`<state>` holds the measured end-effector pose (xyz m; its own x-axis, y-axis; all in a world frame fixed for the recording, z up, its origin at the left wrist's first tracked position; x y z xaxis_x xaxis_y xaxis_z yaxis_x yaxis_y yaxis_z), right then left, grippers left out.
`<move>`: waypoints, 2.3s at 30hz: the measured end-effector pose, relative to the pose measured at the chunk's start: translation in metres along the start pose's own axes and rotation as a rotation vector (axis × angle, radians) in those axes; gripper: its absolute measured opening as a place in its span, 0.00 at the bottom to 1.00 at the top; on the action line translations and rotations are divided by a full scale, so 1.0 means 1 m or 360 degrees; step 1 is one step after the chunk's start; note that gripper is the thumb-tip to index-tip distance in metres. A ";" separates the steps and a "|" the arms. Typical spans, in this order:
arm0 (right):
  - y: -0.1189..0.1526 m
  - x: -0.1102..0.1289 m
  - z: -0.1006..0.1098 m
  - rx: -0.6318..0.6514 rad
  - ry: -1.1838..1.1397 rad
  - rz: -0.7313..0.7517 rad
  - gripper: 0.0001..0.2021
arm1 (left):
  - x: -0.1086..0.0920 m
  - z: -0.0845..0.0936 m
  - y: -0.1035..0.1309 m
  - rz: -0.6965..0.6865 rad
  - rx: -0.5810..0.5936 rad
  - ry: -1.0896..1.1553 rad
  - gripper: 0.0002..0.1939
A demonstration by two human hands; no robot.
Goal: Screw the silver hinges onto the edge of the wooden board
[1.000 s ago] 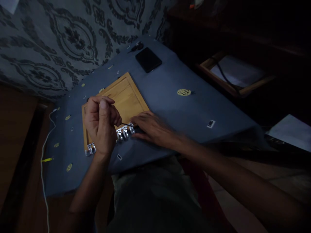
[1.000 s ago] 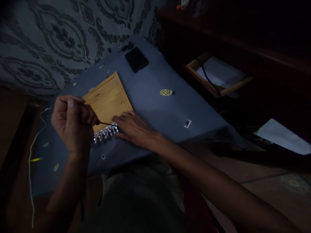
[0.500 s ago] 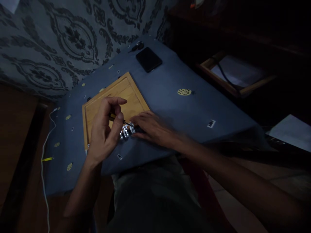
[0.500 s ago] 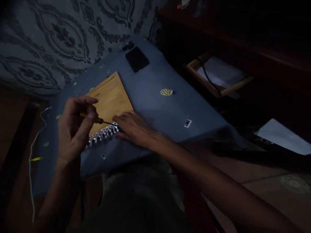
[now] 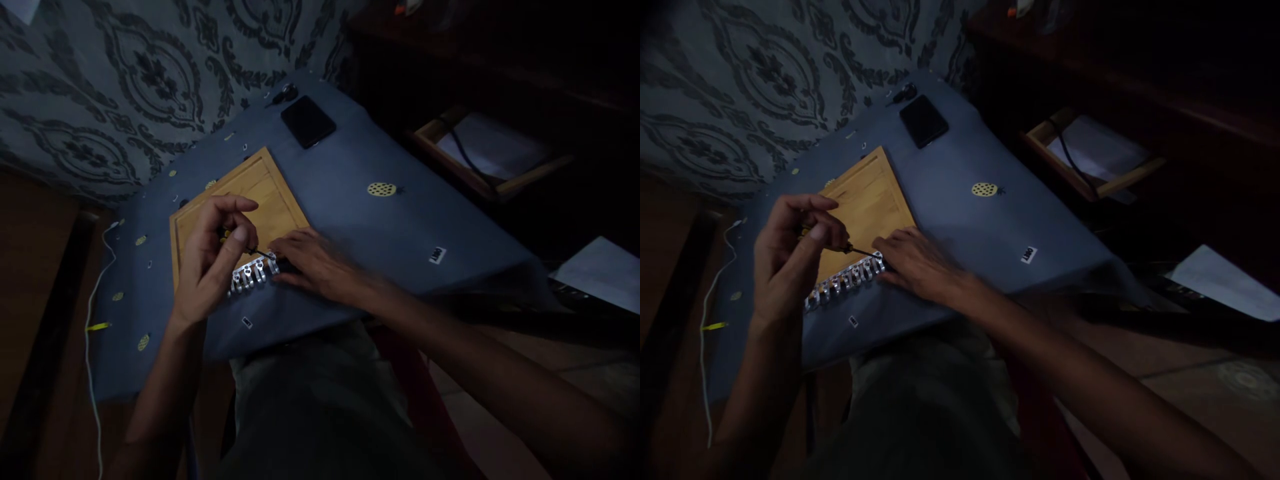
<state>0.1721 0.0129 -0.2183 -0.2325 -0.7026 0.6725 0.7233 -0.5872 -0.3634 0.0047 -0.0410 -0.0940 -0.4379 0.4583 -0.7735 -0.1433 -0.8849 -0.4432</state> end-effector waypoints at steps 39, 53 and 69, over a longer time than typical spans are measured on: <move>-0.003 0.001 0.001 0.0074 -0.0006 -0.0043 0.13 | 0.000 -0.055 -0.023 0.0315 -0.0496 0.0437 0.45; -0.004 0.000 -0.002 0.0015 0.0063 -0.0034 0.15 | -0.001 -0.060 -0.018 0.0231 -0.0509 0.0525 0.44; -0.001 -0.002 -0.002 -0.0057 0.0030 0.0006 0.18 | -0.019 -0.015 -0.031 0.0250 -0.0419 0.0512 0.42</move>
<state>0.1701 0.0145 -0.2209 -0.2422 -0.7122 0.6588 0.7007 -0.5981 -0.3890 0.0304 -0.0210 -0.0723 -0.1318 0.3596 -0.9238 0.1522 -0.9135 -0.3773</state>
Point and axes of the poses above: each hand's wrist, its own y-axis away from the middle knuckle, its own z-axis out of the back of the hand, x = y × z, the point moved 1 cm from there along -y, towards the middle knuckle, and after that the axes turned 5 degrees about -z, right-handed, at the moved point
